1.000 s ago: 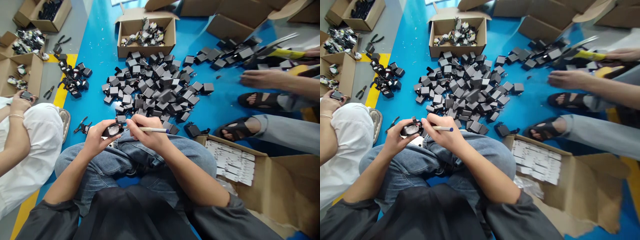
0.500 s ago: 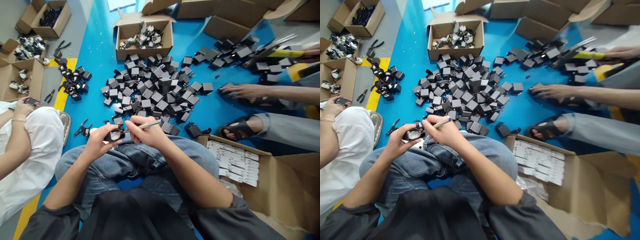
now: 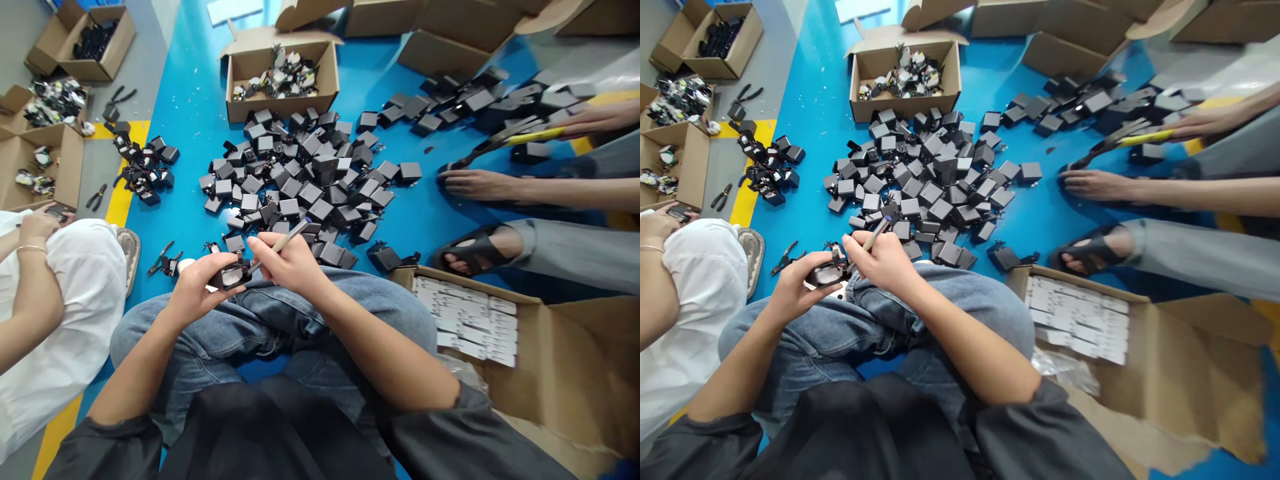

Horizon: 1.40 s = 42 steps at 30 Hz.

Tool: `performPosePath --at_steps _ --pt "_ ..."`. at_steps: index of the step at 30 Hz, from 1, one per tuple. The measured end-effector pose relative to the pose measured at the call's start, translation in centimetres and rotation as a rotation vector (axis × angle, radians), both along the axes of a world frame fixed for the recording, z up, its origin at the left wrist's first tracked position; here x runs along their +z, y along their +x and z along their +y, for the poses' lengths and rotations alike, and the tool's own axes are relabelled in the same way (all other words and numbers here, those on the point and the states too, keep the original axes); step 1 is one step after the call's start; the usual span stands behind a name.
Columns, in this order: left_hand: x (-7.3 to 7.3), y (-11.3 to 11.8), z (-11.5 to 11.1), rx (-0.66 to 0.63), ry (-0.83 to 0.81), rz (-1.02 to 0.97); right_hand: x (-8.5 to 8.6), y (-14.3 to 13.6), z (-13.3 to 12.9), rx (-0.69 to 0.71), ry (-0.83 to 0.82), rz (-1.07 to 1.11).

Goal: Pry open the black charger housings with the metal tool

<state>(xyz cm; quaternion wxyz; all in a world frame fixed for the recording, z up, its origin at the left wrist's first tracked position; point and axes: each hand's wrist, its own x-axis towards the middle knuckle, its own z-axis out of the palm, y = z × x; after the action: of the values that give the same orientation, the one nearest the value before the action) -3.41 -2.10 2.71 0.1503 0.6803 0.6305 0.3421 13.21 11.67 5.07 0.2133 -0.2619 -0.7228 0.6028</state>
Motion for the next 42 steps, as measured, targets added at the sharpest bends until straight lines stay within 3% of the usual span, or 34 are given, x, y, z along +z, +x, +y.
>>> performPosePath --at_steps 5,9,12,18,23,28,33,42 --pt "0.5 -0.4 0.0 0.090 -0.094 -0.054 1.3 1.1 1.0 -0.150 -0.018 0.166" --pt "0.6 -0.7 -0.2 0.093 -0.067 -0.187 1.9 2.0 1.8 -0.063 0.011 0.244" --pt "0.5 -0.9 -0.4 0.089 -0.028 -0.257 2.4 2.6 1.8 0.000 0.129 0.271" --pt "0.7 -0.8 -0.2 -0.077 0.076 -0.363 3.6 3.3 1.1 0.099 0.564 0.281" --pt "0.7 -0.8 -0.1 -0.094 0.074 -0.353 3.4 3.2 1.0 0.126 0.671 0.266" --pt "0.6 -0.9 0.0 -0.109 0.089 -0.335 2.9 2.9 0.9 0.149 0.724 0.267" --pt "1.1 -0.9 -0.1 -0.061 0.075 -0.193 2.7 3.0 0.9 0.174 0.778 0.208" --pt "1.4 -0.4 -0.3 0.024 0.104 -0.001 2.4 2.8 0.9 0.160 0.636 0.104"
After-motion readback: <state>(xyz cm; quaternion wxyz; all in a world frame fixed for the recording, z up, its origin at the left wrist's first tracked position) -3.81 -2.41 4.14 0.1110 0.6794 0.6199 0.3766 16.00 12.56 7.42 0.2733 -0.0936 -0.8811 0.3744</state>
